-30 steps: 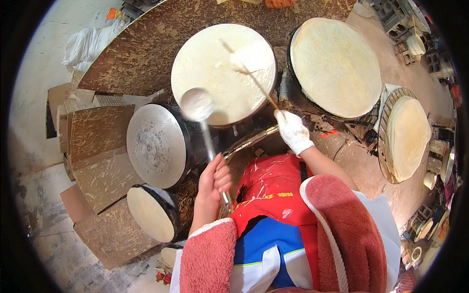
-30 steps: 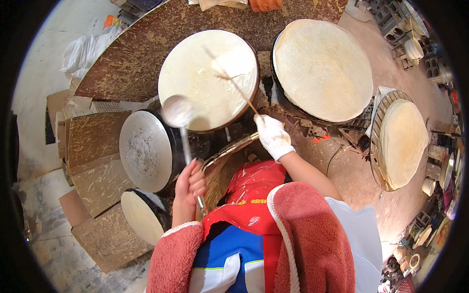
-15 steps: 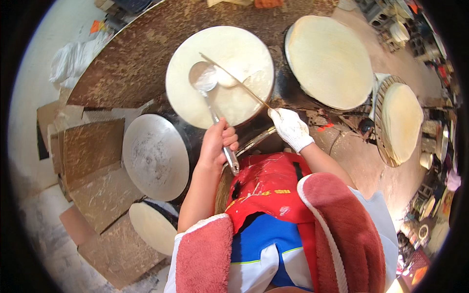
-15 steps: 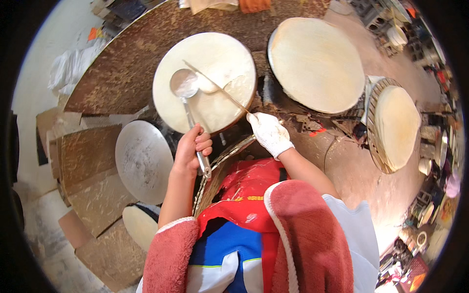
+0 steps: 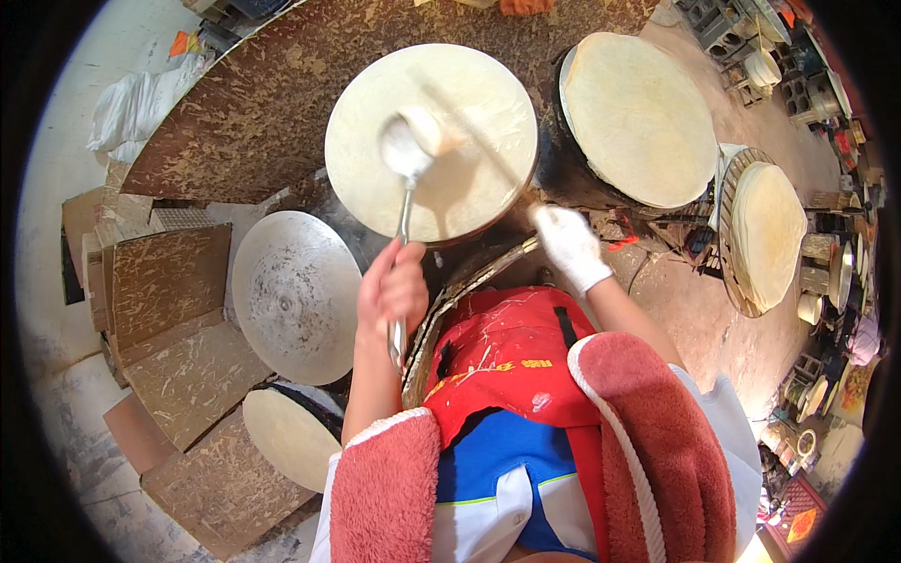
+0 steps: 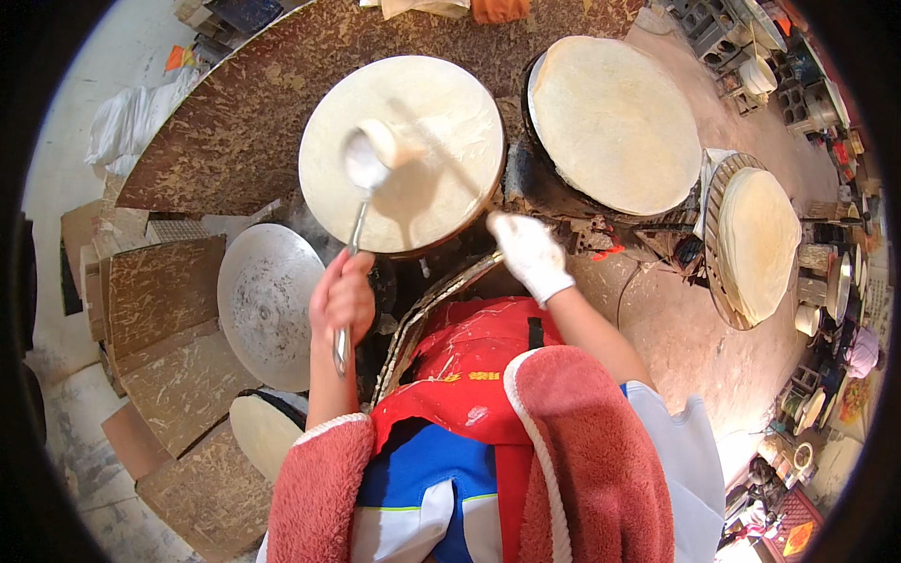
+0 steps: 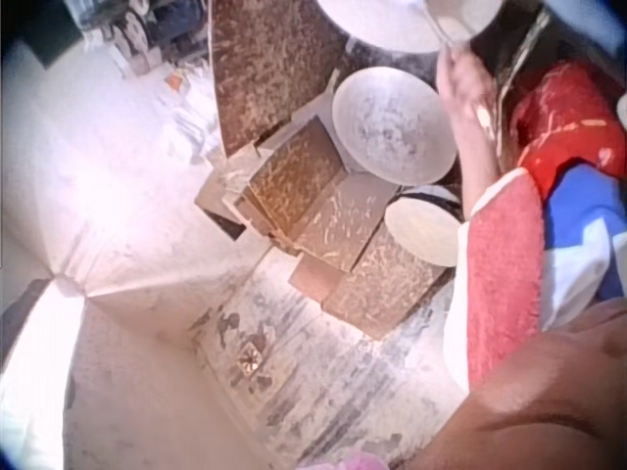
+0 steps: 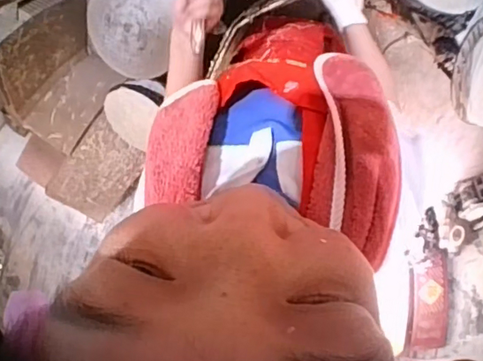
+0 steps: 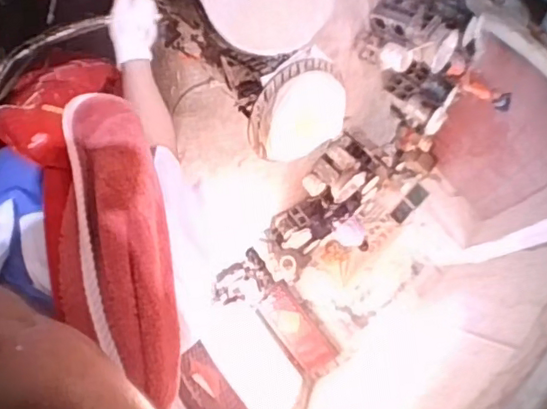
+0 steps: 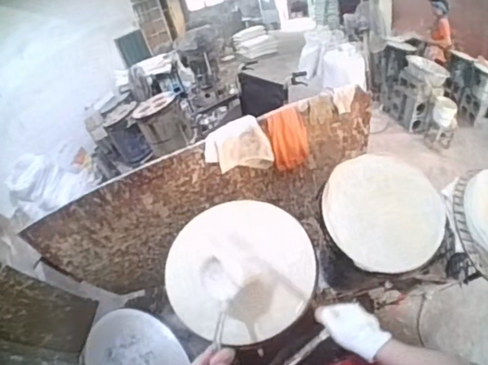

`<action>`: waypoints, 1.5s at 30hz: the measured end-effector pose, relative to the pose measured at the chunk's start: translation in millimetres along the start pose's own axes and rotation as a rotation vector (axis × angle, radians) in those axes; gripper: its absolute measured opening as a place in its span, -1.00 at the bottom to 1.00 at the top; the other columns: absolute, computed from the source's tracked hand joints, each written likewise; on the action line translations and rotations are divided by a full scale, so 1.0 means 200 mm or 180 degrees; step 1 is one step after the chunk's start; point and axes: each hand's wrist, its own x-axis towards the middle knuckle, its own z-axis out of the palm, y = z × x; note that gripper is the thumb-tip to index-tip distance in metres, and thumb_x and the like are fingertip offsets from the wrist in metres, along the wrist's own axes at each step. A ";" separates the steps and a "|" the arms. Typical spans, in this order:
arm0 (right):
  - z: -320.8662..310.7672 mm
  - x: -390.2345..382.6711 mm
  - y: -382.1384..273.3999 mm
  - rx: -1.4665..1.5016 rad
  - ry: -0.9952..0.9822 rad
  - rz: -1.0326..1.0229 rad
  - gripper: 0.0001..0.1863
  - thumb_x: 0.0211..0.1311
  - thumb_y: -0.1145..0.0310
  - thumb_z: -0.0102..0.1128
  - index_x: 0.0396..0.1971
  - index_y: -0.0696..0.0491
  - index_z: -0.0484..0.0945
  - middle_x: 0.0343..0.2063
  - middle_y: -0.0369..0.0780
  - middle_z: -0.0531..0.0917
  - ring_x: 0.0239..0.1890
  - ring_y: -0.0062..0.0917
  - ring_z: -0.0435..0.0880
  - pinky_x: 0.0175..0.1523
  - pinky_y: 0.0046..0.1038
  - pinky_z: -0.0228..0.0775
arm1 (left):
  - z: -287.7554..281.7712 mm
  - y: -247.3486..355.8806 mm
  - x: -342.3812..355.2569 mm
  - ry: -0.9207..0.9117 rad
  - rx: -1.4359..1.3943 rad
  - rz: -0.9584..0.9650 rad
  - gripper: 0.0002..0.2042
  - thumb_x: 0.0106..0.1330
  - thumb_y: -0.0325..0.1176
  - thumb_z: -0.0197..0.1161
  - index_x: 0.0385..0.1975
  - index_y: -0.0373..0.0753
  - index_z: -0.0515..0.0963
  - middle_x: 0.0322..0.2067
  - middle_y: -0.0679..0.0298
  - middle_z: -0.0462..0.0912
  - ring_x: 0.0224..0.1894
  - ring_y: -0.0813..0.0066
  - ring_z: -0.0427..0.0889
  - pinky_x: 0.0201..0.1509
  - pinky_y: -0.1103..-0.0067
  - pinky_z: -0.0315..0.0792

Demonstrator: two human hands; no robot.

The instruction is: The person ladles batter onto multiple hot griddles, spreads it into thin circles with a wooden tool, flips the crepes, and stacks them on a nearby tray. The process is repeated continuously across several griddles.

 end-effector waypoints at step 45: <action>-0.57 0.28 0.49 -0.1680 0.1013 -0.1462 -0.67 0.13 0.25 0.14 -0.13 0.07 0.45 -0.19 -0.03 0.54 -0.30 -0.11 0.66 -0.19 -0.13 0.50 | 0.11 -0.79 -0.28 0.1075 0.3047 0.1606 -0.73 0.57 -0.15 -0.29 -0.42 -0.09 0.11 -0.80 0.53 0.01 -0.84 0.78 -0.04 -0.87 0.71 -0.08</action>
